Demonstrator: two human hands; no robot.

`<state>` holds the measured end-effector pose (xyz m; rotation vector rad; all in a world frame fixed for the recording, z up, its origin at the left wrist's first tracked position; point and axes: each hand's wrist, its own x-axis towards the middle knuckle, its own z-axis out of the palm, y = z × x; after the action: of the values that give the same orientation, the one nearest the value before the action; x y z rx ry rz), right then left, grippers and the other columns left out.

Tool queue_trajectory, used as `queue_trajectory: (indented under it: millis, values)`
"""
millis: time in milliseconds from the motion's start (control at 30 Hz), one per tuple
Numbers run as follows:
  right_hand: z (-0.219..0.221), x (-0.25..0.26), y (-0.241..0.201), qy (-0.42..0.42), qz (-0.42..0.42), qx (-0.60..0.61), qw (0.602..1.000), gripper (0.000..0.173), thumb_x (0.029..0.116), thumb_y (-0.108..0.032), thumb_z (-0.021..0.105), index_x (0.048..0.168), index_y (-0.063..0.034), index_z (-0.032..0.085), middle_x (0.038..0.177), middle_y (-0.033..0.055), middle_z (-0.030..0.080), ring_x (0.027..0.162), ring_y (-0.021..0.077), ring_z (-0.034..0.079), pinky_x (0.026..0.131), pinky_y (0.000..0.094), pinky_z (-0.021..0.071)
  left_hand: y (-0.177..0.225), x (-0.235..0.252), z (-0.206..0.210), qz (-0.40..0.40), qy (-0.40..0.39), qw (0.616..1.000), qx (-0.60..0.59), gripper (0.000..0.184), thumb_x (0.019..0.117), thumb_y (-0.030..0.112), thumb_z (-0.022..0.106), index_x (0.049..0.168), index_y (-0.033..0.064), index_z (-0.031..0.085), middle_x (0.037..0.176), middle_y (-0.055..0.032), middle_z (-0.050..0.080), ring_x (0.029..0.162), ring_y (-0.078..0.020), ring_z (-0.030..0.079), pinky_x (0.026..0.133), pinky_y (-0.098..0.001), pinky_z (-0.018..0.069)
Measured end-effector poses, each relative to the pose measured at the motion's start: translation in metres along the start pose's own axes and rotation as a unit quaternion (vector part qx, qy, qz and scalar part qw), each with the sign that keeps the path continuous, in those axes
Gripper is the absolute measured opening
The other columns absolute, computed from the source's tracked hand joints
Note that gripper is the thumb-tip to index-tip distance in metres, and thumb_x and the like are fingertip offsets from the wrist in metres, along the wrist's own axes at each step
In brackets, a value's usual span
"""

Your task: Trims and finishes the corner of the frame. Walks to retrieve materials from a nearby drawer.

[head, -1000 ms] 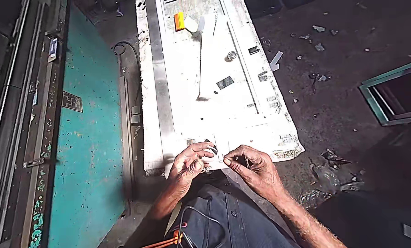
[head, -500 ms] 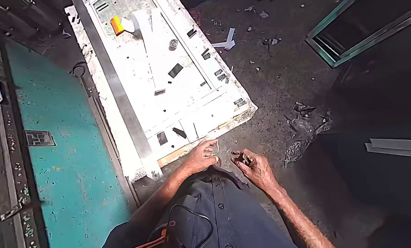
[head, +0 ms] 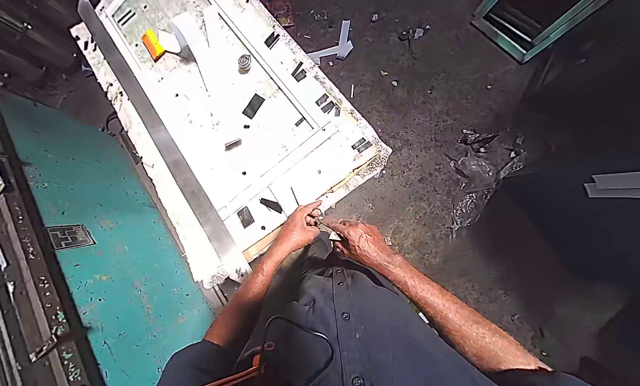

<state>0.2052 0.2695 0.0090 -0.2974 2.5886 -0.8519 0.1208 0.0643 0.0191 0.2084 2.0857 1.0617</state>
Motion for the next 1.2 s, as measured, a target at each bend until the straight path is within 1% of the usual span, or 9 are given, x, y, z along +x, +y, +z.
queue_trajectory:
  millis: [400, 633, 700, 767, 867, 933, 1033, 1133, 1200]
  values:
    - [0.004, 0.022, 0.019, -0.048, 0.038, -0.076, 0.995, 0.055, 0.1009, -0.023, 0.047, 0.152, -0.0436, 0.046, 0.101, 0.0182, 0.071, 0.083, 0.0407, 0.070, 0.065, 0.0602, 0.0528, -0.017, -0.005, 0.002, -0.012, 0.056, 0.998, -0.034, 0.062, 0.0868, 0.007, 0.067, 0.147, 0.0132, 0.055, 0.126, -0.0074, 0.067, 0.106, -0.0128, 0.068, 0.093, -0.0297, 0.0584]
    - [0.004, 0.020, 0.025, -0.079, 0.043, -0.054, 0.994, 0.058, 0.1022, -0.030, 0.049, 0.156, -0.0473, 0.038, 0.106, 0.0182, 0.072, 0.089, 0.0416, 0.071, 0.071, 0.0620, 0.0537, -0.054, -0.075, -0.022, -0.022, 0.246, 0.944, -0.220, 0.053, 0.0878, 0.000, 0.063, 0.141, -0.0010, 0.056, 0.119, -0.0150, 0.071, 0.104, -0.0226, 0.071, 0.090, -0.0374, 0.0605]
    - [0.004, 0.020, 0.026, -0.084, 0.051, -0.046, 0.994, 0.059, 0.1021, -0.031, 0.050, 0.157, -0.0481, 0.036, 0.109, 0.0179, 0.072, 0.091, 0.0415, 0.071, 0.073, 0.0623, 0.0540, -0.065, -0.103, -0.021, -0.008, 0.301, 0.913, -0.277, 0.050, 0.0883, -0.002, 0.061, 0.138, -0.0057, 0.057, 0.115, -0.0181, 0.071, 0.102, -0.0255, 0.071, 0.091, -0.0396, 0.0603]
    - [0.006, 0.019, 0.030, -0.078, 0.053, -0.022, 0.995, 0.058, 0.1024, -0.034, 0.052, 0.157, -0.0479, 0.037, 0.109, 0.0170, 0.073, 0.093, 0.0407, 0.071, 0.077, 0.0624, 0.0538, -0.075, -0.128, -0.018, -0.008, 0.360, 0.847, -0.391, 0.044, 0.0911, -0.006, 0.053, 0.135, -0.0100, 0.053, 0.112, -0.0195, 0.070, 0.100, -0.0260, 0.072, 0.092, -0.0400, 0.0599]
    - [0.012, 0.018, 0.034, -0.071, 0.047, 0.010, 0.996, 0.058, 0.1021, -0.037, 0.052, 0.157, -0.0463, 0.037, 0.109, 0.0152, 0.074, 0.095, 0.0390, 0.071, 0.080, 0.0618, 0.0540, -0.092, -0.160, -0.016, -0.045, 0.464, 0.721, -0.513, 0.034, 0.1026, 0.002, 0.038, 0.133, -0.0032, 0.050, 0.101, -0.0117, 0.069, 0.087, -0.0217, 0.073, 0.083, -0.0383, 0.0625]
    - [0.017, 0.016, 0.038, -0.051, 0.021, 0.029, 0.998, 0.057, 0.1016, -0.035, 0.053, 0.157, -0.0407, 0.042, 0.113, 0.0136, 0.074, 0.098, 0.0361, 0.072, 0.084, 0.0593, 0.0546, -0.109, -0.179, -0.013, -0.055, 0.512, 0.690, -0.509, 0.030, 0.1043, 0.006, 0.038, 0.131, 0.0006, 0.051, 0.094, -0.0069, 0.068, 0.078, -0.0169, 0.072, 0.074, -0.0343, 0.0630]
    - [0.023, 0.006, 0.054, 0.024, -0.026, 0.153, 0.988, 0.040, 0.1005, -0.032, 0.057, 0.138, -0.0229, 0.067, 0.120, 0.0053, 0.075, 0.103, 0.0203, 0.072, 0.094, 0.0449, 0.0559, -0.122, -0.201, -0.007, -0.073, 0.543, 0.688, -0.476, 0.029, 0.1041, 0.006, 0.041, 0.131, 0.0010, 0.053, 0.094, -0.0059, 0.069, 0.073, -0.0140, 0.071, 0.066, -0.0298, 0.0624]
    - [0.020, -0.014, 0.080, 0.045, 0.050, 0.323, 0.944, 0.021, 0.0952, -0.032, 0.070, 0.100, -0.0123, 0.076, 0.084, -0.0044, 0.071, 0.073, 0.0028, 0.063, 0.070, 0.0257, 0.0533, -0.127, -0.213, 0.001, -0.097, 0.563, 0.687, -0.449, 0.030, 0.1024, 0.003, 0.049, 0.132, 0.0003, 0.054, 0.097, -0.0061, 0.069, 0.072, -0.0136, 0.071, 0.064, -0.0277, 0.0620]
    - [0.018, -0.036, 0.118, -0.012, 0.159, 0.325, 0.932, 0.023, 0.0868, -0.033, 0.079, 0.087, -0.0134, 0.068, 0.068, -0.0048, 0.059, 0.058, 0.0054, 0.053, 0.057, 0.0259, 0.0448, -0.128, -0.217, 0.007, -0.111, 0.576, 0.687, -0.429, 0.032, 0.1011, 0.003, 0.054, 0.133, -0.0004, 0.055, 0.097, -0.0063, 0.069, 0.072, -0.0126, 0.070, 0.063, -0.0268, 0.0614]
